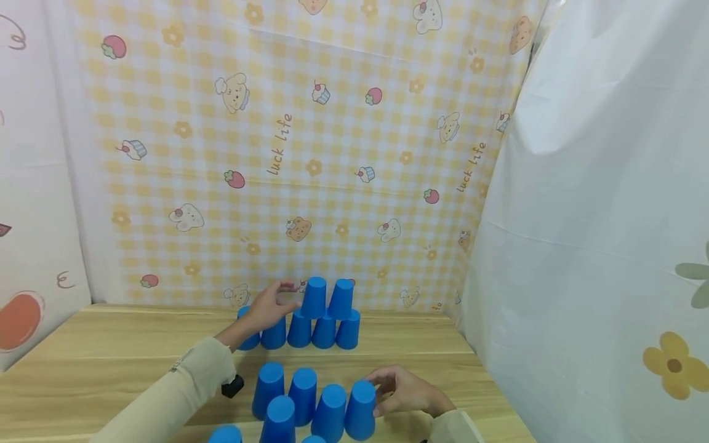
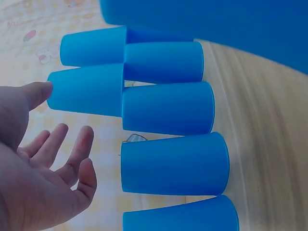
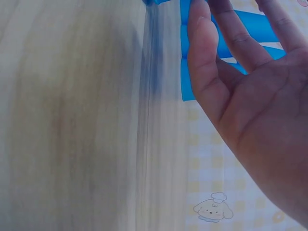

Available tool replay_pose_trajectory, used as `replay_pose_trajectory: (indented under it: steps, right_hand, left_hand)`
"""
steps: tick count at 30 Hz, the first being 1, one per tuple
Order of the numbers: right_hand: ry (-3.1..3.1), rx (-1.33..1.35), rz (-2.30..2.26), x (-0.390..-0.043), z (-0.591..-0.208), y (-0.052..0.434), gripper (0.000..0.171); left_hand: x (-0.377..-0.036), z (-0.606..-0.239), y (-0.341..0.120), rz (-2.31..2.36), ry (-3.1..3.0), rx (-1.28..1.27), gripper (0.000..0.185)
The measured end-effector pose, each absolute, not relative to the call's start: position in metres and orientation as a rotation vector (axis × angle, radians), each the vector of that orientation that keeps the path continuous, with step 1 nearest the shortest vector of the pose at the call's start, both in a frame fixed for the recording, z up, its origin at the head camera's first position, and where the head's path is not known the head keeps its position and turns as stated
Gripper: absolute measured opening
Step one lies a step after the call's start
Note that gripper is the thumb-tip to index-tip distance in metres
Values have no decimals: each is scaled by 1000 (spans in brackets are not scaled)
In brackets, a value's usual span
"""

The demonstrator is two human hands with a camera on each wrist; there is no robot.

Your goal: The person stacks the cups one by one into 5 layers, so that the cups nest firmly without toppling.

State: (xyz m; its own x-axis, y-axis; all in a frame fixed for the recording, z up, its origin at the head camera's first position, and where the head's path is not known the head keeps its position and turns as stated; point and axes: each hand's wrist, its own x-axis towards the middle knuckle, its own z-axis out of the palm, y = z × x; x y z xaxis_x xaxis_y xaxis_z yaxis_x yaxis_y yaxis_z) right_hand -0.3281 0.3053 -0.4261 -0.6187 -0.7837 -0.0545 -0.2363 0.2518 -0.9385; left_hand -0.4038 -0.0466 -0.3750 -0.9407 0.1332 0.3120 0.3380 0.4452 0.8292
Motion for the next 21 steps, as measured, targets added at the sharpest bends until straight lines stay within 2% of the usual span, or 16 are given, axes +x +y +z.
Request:
replay_pose_trajectory:
  steps: [21]
  right_hand:
    - [1963,-935,-1422,-323,-430,303,46]
  left_hand:
    - [-365,-393,-76,-1513,-2488,-720,39]
